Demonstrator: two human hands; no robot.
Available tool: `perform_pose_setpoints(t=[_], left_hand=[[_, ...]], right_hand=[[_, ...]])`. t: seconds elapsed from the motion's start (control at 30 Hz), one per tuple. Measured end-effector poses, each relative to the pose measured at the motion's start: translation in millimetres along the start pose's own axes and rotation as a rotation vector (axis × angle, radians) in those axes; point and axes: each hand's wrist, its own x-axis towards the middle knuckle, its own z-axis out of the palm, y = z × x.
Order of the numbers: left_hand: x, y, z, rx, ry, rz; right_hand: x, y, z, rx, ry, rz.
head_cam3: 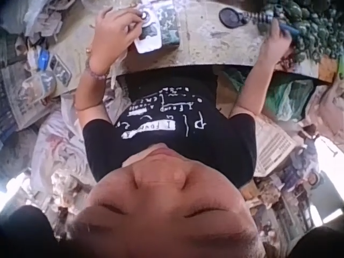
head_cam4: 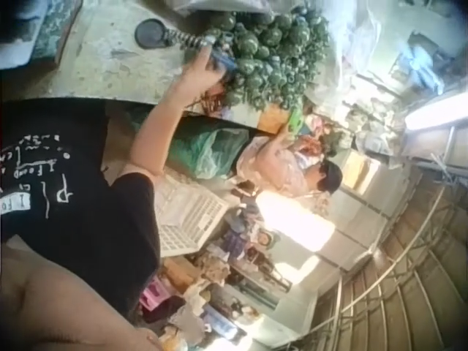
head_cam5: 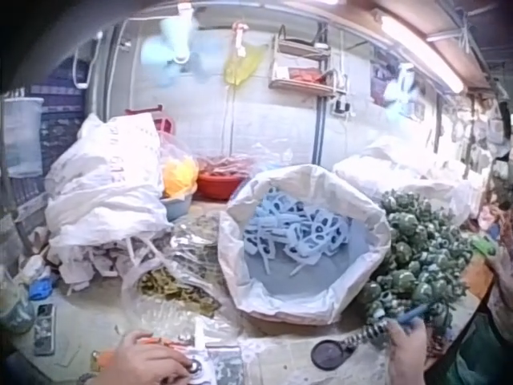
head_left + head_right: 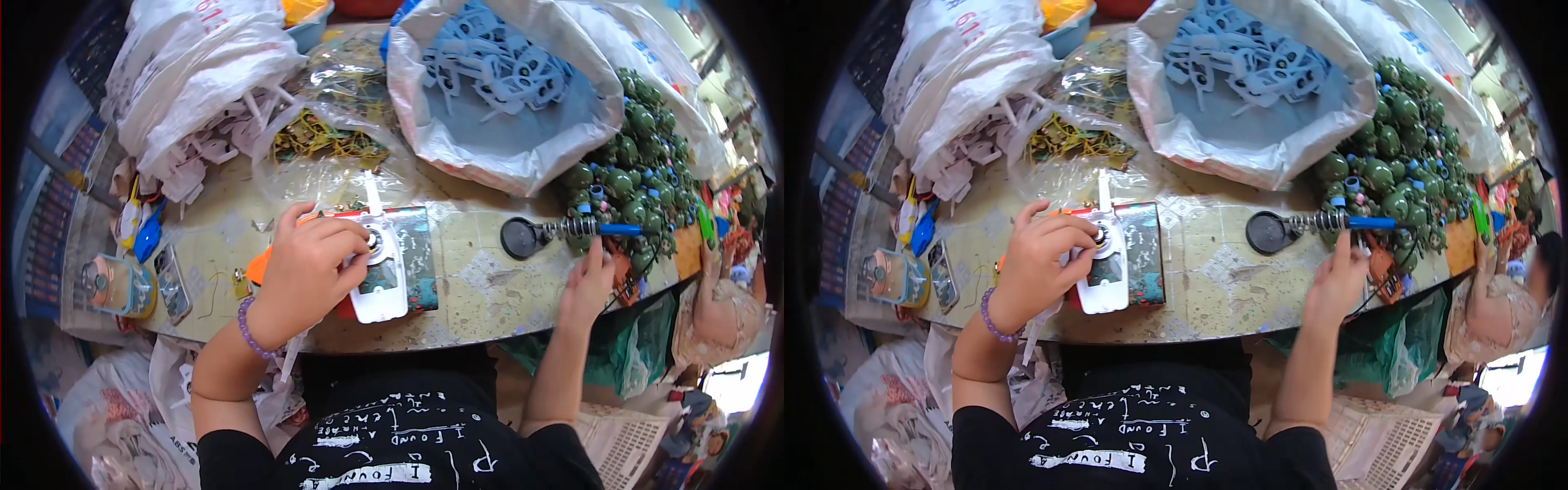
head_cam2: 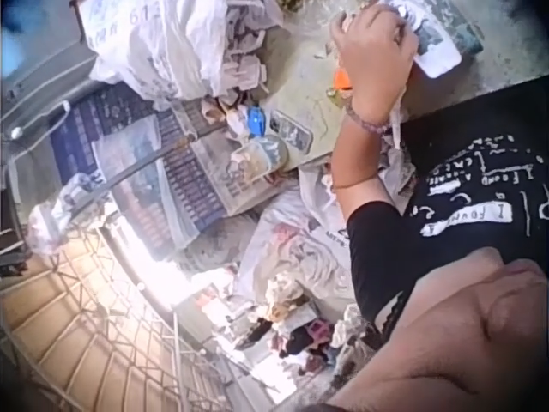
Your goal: Soldering wires and components to assemble plastic toy parts at a factory workbench.
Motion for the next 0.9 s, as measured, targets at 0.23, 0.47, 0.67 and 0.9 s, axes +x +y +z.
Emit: perform_pose_setpoints(t=[0.23,0.47,0.67,0.9], left_hand=[[-6,-7,-5,-0.027,-0.028,0.022],[-26,-1,-29,-0.130,0.104,-0.084],[-113,-13,-51,-0.409,0.116,-0.722],[-75,-52,-31,-0.292,0.092,-0.421]], right_hand=[[-81,-7,115,-0.521,-1.044,-0.484],[-76,22,203,-0.774,-1.221,-0.173],[-78,22,221,-0.657,-1.356,-0.004],[-64,27,249,-0.713,-1.454,0.061]])
